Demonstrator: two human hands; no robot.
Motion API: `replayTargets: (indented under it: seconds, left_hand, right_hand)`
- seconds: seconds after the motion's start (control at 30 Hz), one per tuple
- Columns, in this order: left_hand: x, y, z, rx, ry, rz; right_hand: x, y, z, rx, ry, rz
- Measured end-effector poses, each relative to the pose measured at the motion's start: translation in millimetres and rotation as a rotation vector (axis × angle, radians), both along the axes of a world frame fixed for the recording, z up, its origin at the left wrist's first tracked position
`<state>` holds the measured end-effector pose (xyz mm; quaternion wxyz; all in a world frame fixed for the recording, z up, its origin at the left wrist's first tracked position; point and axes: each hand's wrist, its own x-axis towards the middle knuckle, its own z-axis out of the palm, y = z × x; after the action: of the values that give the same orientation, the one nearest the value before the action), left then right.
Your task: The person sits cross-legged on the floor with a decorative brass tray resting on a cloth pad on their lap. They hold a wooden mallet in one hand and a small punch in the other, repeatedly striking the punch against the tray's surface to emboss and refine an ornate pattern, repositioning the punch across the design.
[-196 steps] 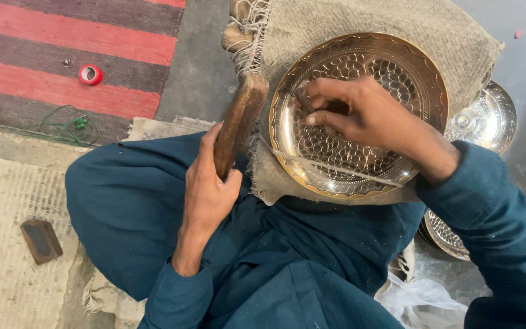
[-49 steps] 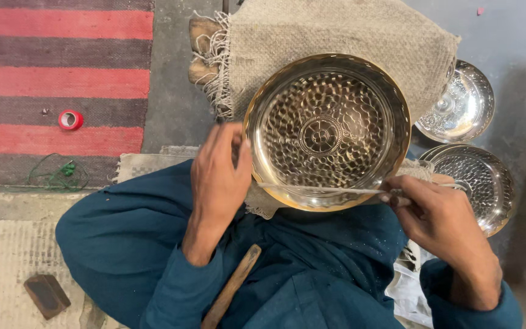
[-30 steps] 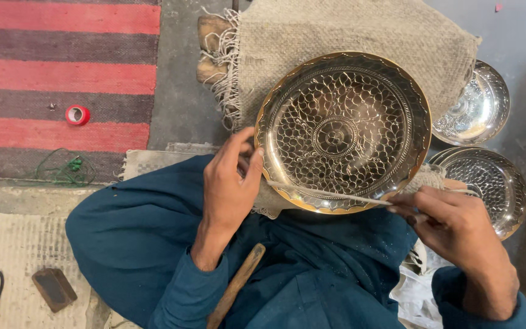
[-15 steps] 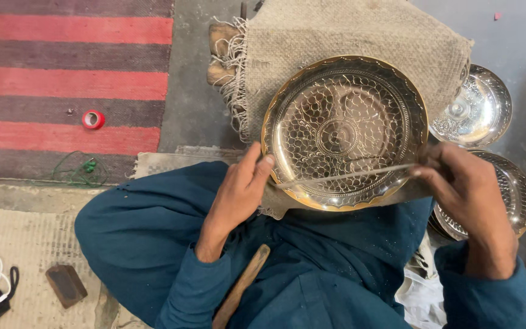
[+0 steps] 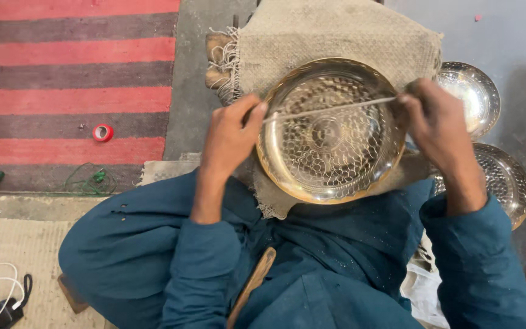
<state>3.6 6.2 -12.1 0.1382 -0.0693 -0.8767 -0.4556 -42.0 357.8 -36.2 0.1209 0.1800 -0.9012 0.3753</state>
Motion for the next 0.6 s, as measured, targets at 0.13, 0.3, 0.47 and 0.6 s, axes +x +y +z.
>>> replayTargets:
  seconds: [0.13, 0.3, 0.47, 0.6]
  left_hand:
    - [7.1, -21.1, -8.3, 0.100, -0.183, -0.097]
    - [-8.2, 1.3, -33.1, 0.254, 0.013, 0.195]
    - [-8.9, 26.5, -43.0, 0.221, 0.152, 0.391]
    - [2.3, 18.6, -31.8, 0.083, 0.234, 0.305]
  right_hand:
    - [9.7, -8.4, 1.1, 0.022, -0.005, 0.038]
    - [8.7, -12.5, -4.9, -0.012, 0.021, -0.035]
    - [4.0, -10.8, -18.5, -0.067, 0.035, -0.097]
    - [8.2, -11.1, -12.4, -0.068, 0.014, -0.156]
